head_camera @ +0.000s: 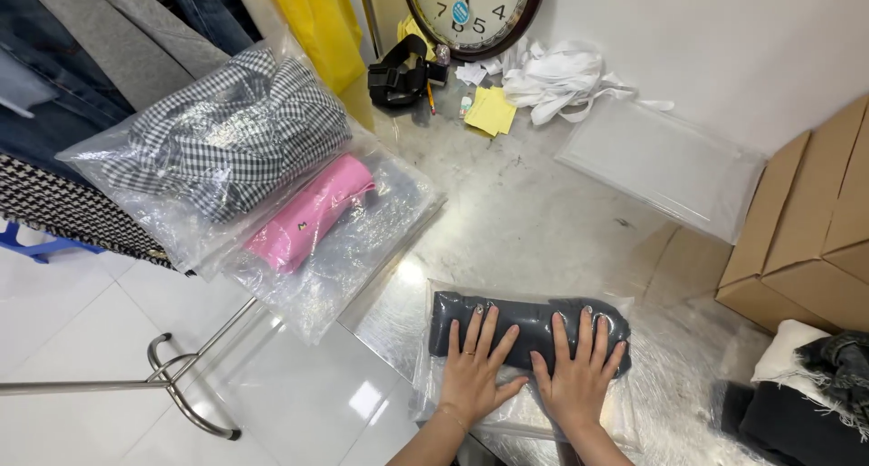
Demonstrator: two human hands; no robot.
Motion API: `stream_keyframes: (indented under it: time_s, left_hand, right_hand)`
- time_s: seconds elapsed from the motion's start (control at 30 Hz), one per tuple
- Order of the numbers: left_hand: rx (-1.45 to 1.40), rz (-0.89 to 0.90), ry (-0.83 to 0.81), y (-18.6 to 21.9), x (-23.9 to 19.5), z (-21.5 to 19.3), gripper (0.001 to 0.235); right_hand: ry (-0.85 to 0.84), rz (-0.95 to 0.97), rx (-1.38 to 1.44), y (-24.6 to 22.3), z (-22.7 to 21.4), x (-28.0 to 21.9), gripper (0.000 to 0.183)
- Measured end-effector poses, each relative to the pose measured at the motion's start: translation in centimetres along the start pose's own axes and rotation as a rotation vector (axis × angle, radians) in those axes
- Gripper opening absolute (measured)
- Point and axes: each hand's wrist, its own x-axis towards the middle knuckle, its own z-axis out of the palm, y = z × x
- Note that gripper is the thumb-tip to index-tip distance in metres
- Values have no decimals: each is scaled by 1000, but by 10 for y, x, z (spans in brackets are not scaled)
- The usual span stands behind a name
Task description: The person folds various clothing items, including a checkered shirt, a pink garment, and dark pants, and places them into clear plastic bags. They smooth the items inside the bags and seal them on a metal table.
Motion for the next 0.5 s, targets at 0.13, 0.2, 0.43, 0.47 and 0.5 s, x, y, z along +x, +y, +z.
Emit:
stream_keyframes:
  time_s: [0.13,0.2,0.43,0.47,0.5]
  left_hand:
    - [26,-2,22,-4,8,-3,105]
    - [18,-23,41,-8,6,-15,103]
    - [-932,-963,-174,-57,-24,-22,109]
    - [-930,-976,-165,-63,-19,-31,109]
    - [-1006,-1024,-297,-70,-14,-40,109]
  right_hand:
    - [-4,10,-70,-1,2,7,71]
    - [-55,10,18,8,-3,7,73]
    - [-178,790,386,72,-33,-10,109]
    - [-181,776,390,82,-34,-6,109]
    - [-198,899,494,91,-34,-3,90]
